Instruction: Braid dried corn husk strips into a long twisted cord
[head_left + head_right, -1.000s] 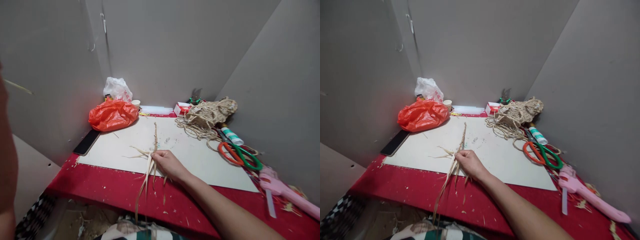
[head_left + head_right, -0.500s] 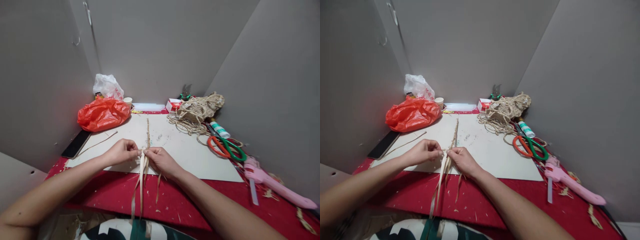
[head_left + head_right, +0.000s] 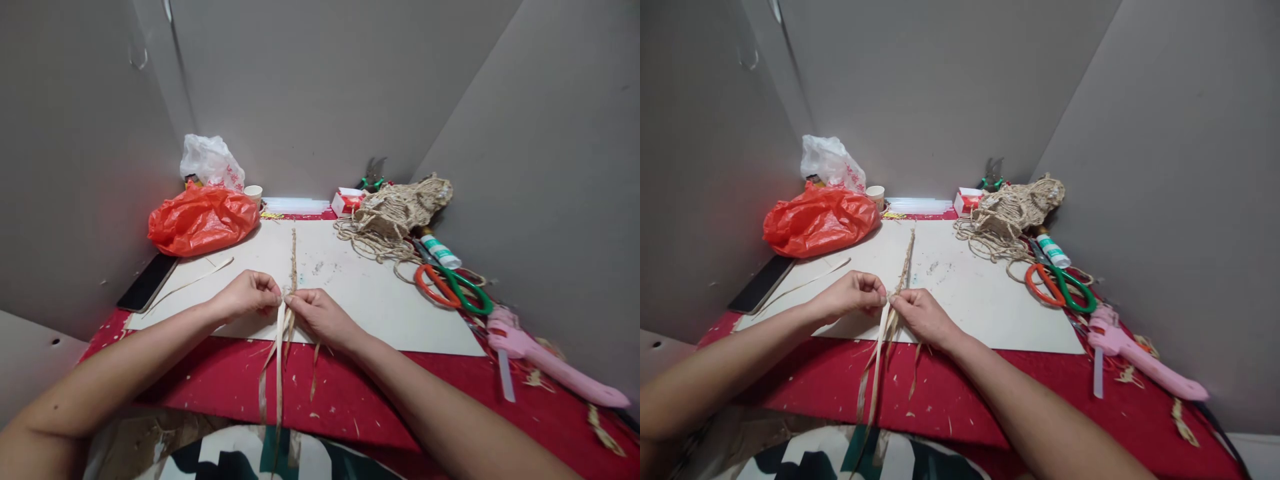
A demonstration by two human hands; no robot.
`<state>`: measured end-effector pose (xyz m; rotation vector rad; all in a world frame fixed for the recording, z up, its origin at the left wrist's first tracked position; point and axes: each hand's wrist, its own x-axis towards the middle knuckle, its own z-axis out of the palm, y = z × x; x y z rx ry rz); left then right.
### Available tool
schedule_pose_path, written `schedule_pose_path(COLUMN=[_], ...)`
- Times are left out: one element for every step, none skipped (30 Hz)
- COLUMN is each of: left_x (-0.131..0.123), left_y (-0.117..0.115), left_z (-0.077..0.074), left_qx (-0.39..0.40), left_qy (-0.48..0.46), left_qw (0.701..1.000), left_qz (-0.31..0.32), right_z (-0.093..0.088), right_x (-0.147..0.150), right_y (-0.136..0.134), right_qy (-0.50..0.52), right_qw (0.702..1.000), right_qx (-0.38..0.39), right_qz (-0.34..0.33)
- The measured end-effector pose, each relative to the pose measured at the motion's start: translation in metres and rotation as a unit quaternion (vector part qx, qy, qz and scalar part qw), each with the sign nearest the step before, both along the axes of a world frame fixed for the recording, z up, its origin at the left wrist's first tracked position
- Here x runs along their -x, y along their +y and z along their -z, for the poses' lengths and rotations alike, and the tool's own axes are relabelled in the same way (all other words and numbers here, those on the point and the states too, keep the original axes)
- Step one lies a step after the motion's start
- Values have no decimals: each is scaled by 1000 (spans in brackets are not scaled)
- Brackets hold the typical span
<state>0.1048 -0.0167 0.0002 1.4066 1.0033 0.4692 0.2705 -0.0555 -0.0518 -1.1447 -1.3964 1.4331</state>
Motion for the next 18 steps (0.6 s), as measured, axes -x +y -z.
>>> schedule_pose_path(left_x=[0, 0, 0, 0, 0, -1, -1, -2, -3, -3, -4, -4, -4, -5, -5, -5, -5, -5], left_y=[0, -1, -1, -1, -1, -1, -2, -2, -2, -3, -4, -4, -5, -6, -7, -8, -9, -10], left_z=[0, 1, 2, 3, 4, 5, 6, 7, 8, 9, 9, 8, 8, 8, 7, 7, 7, 7], left_qx=[-3, -7, -12, -18, -23, -27, -30, -31, -31, -29, -25, -19, -14, -12, -12, -16, -25, -39], left_qy=[3, 6, 8, 10, 9, 7, 4, 3, 2, 0, -5, -11, -19, -27, -31, -33, -31, -27], left_qw=[1000, 1000, 1000, 1000, 1000, 1000, 1000, 1000, 1000, 1000, 1000, 1000, 1000, 999, 999, 999, 999, 998], left_qz=[-1, -2, -2, -3, -2, -2, -1, -2, -4, -6, -9, -12, -14, -17, -21, -24, -27, -29], right_z=[0, 1, 1, 1, 2, 2, 3, 3, 3, 3, 3, 3, 3, 2, 2, 1, 0, 0], right_x=[0, 0, 0, 0, 0, 0, 0, 0, 0, 0, 0, 0, -1, -1, -2, -2, -3, -3], right_y=[0, 0, 1, 1, 1, 1, 2, 2, 2, 2, 2, 2, 2, 2, 2, 2, 2, 2], right_qy=[-4, -7, -11, -15, -18, -21, -25, -27, -29, -29, -30, -29, -28, -25, -21, -15, -9, -4], right_qw=[1000, 1000, 1000, 1000, 1000, 1000, 1000, 1000, 1000, 1000, 1000, 1000, 1000, 1000, 1000, 1000, 1000, 1000], right_qx=[-1, -1, -2, -3, -5, -7, -8, -9, -9, -9, -9, -8, -7, -5, -2, 2, 7, 11], right_qz=[1, 2, 3, 3, 3, 3, 2, 2, 2, 3, 4, 4, 5, 4, 3, 1, 1, 1])
